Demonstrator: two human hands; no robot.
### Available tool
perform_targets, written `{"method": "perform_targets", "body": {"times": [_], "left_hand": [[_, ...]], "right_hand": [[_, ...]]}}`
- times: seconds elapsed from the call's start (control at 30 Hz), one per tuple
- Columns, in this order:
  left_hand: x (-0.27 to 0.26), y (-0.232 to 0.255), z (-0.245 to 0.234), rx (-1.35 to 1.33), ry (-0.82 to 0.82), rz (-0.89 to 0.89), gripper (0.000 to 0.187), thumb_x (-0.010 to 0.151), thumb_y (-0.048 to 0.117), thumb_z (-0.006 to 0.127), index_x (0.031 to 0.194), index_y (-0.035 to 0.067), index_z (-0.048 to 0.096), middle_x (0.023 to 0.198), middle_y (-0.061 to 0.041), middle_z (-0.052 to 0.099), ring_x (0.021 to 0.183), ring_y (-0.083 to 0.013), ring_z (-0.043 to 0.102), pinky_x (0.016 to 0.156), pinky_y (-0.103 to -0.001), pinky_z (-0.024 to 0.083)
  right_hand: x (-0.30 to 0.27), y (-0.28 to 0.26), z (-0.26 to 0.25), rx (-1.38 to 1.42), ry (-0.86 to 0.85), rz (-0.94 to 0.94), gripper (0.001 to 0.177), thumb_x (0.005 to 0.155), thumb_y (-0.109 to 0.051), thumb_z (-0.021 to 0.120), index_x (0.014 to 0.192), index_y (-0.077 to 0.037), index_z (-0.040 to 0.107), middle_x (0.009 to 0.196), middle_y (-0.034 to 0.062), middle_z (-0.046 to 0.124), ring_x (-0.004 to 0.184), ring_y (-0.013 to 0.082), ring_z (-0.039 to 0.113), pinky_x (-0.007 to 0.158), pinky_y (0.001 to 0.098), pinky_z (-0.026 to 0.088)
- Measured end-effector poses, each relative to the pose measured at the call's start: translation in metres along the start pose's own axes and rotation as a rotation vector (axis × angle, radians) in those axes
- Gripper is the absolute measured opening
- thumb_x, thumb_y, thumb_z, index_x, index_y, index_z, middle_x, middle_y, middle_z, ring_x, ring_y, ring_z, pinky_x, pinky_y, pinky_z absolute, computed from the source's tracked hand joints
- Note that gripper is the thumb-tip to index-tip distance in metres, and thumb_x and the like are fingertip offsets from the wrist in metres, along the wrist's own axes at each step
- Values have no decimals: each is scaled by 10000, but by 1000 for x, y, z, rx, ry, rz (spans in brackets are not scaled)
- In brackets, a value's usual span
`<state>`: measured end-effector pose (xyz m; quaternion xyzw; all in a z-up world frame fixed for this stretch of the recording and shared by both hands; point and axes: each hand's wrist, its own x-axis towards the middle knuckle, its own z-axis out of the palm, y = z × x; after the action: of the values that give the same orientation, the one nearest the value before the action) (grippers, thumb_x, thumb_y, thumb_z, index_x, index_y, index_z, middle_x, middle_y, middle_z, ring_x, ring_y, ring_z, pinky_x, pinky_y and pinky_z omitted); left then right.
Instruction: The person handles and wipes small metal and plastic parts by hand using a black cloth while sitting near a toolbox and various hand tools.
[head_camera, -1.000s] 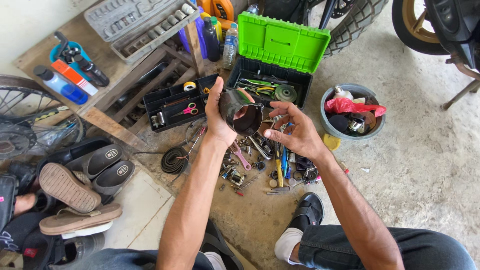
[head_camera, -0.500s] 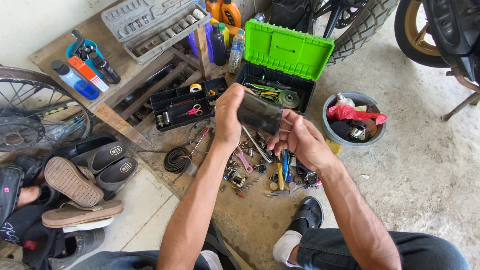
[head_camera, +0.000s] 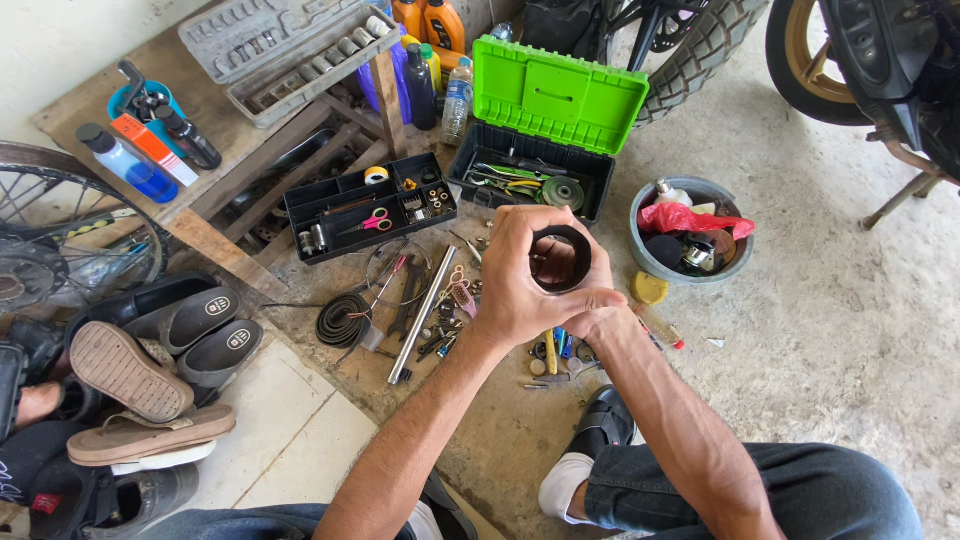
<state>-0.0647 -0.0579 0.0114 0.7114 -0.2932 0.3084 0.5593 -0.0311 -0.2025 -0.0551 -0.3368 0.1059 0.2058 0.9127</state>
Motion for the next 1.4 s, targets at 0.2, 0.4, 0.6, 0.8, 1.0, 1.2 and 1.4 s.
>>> {"method": "perform_targets", "body": {"times": [0.2, 0.4, 0.6, 0.8, 1.0, 1.2, 1.4], "left_hand": [[-6, -4, 5, -20, -6, 12, 908, 675, 503, 982, 1326, 90, 503, 1154, -71, 595, 1090, -212, 619, 961, -362, 539], [0, -18, 1, -314, -8, -195, 1034, 713, 620, 915, 1403, 73, 374, 1184, -47, 637, 1106, -142, 707, 1008, -293, 634], [-14, -46, -8, -309, 72, -368, 759, 719, 440, 958, 1262, 58, 591, 1112, -38, 711, 982, -132, 732, 884, -293, 644], [-25, -105, -19, -344, 191, -476, 585, 790, 241, 977, 1195, 70, 591, 1060, -15, 669, 954, -96, 654, 867, -263, 576], [-50, -161, -34, -495, 78, -586, 614, 783, 65, 955, 1291, 73, 612, 1172, -9, 674, 1099, -124, 647, 1000, -278, 558], [-91, -223, -36, -523, 83, -805, 685, 681, 17, 951, 1239, 93, 562, 1117, 3, 663, 1006, -104, 665, 911, -284, 623], [-130, -266, -32, -321, 50, -910, 673, 676, 54, 979, 1201, 93, 559, 1077, 8, 646, 960, -100, 636, 863, -268, 597]], "right_hand": [[9, 10, -20, 32, 6, -104, 386, 1047, -425, 558, 1066, -61, 685, 987, 78, 718, 909, 205, 687, 842, 346, 572], [-7, 4, 27, -68, 22, -16, 626, 962, -635, 515, 1041, -44, 707, 955, 73, 739, 851, 181, 691, 761, 303, 575], [19, 9, 43, -265, -18, 63, 750, 983, -730, 401, 1142, -29, 615, 936, 122, 733, 770, 190, 694, 714, 305, 558], [64, -3, -8, -827, 93, -94, 819, 981, -723, 212, 1361, -85, 557, 816, 124, 655, 562, 157, 553, 544, 318, 488], [94, -9, -138, -549, 477, -59, 772, 983, -699, 331, 1378, -73, 549, 1055, 126, 709, 572, 117, 498, 553, 328, 492], [94, 29, -239, -655, 655, 19, 499, 976, -462, 542, 1313, -94, 559, 1058, 114, 714, 522, 115, 513, 522, 340, 508], [108, 82, -256, -1095, 650, 171, 463, 903, -416, 705, 1193, -62, 627, 1002, 127, 745, 649, 213, 642, 600, 425, 548]]}}
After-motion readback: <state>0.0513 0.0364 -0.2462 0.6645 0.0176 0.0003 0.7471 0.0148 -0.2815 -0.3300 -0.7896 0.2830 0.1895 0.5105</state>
